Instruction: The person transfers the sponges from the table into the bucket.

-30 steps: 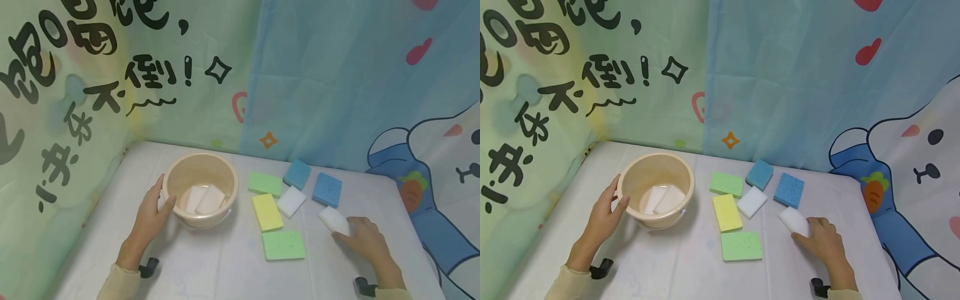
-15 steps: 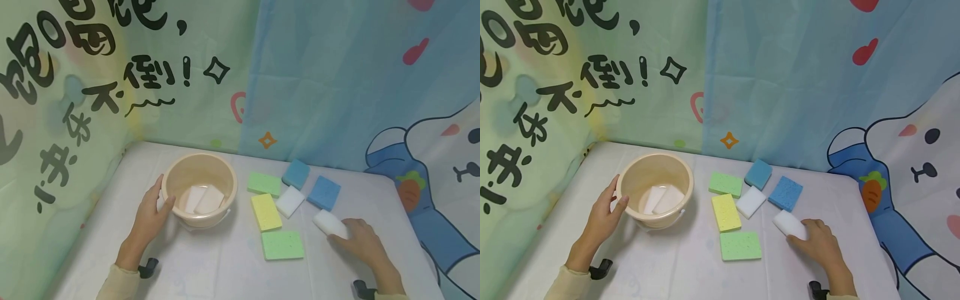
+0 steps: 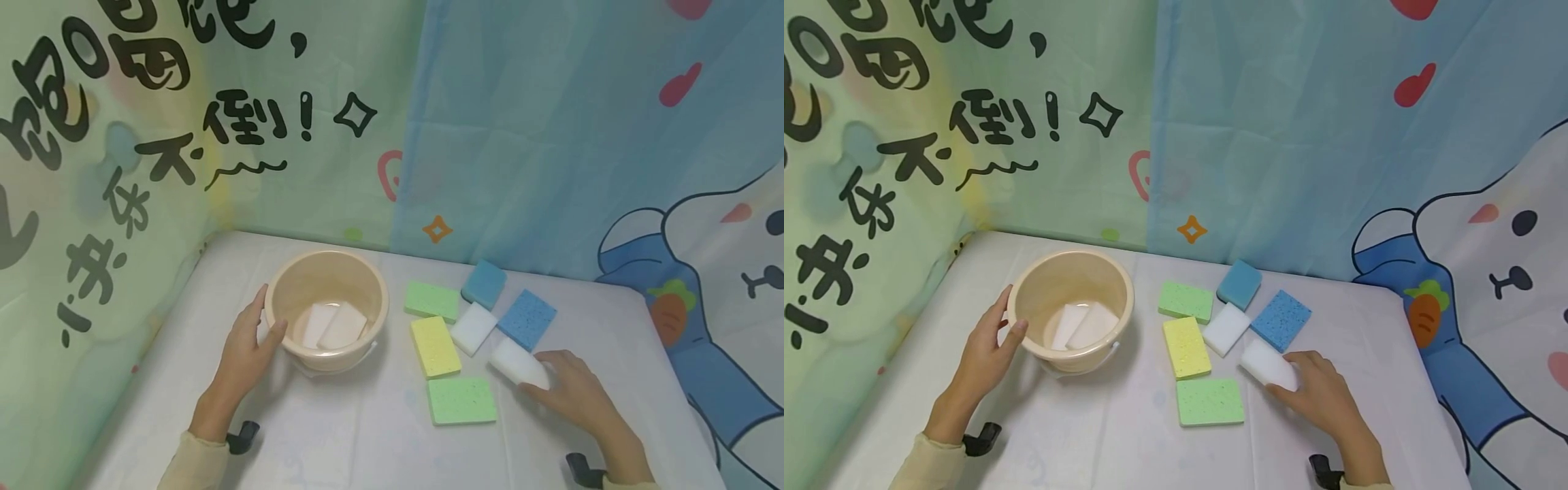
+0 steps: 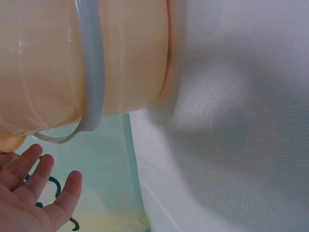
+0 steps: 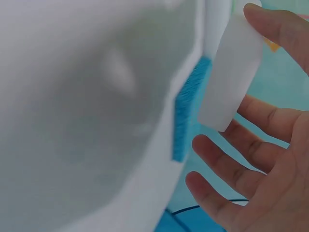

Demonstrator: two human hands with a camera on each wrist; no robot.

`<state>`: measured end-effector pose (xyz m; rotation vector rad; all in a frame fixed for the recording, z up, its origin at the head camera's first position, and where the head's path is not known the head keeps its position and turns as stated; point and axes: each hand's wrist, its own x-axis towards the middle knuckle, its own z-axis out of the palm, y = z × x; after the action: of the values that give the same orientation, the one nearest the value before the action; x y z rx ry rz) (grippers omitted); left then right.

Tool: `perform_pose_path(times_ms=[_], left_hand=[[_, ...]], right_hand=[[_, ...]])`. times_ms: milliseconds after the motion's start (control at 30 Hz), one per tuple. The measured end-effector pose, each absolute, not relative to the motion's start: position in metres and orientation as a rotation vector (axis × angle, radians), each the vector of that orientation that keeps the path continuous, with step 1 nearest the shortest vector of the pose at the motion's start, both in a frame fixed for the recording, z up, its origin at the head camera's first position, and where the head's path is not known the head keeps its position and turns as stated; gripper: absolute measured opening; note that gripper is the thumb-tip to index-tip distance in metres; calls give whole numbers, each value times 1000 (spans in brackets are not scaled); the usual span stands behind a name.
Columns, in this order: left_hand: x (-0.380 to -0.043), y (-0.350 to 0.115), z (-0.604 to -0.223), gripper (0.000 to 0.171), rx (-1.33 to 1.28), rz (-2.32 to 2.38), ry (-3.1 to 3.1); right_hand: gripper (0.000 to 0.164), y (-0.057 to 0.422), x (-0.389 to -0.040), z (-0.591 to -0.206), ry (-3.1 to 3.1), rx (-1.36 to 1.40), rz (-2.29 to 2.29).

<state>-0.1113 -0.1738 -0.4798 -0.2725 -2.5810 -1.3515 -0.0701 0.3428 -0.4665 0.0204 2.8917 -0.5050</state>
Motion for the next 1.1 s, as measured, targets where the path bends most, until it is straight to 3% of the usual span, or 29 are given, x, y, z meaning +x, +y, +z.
perform_pose_path(times_ms=[367,667,1100], left_hand=[[-112,-174,-480,67,-277,-1346,-2565],[-112,-175,-482,68,-264,-1338,-2578],[-111,-175,-480,68,-263,-1340,-2570]], right_hand=[[63,314,-103,-426,3062,-486,-562],[57,274,-134,-391,3041,-733,-552],[64,200,-174,-352,2936,-1208,-534]])
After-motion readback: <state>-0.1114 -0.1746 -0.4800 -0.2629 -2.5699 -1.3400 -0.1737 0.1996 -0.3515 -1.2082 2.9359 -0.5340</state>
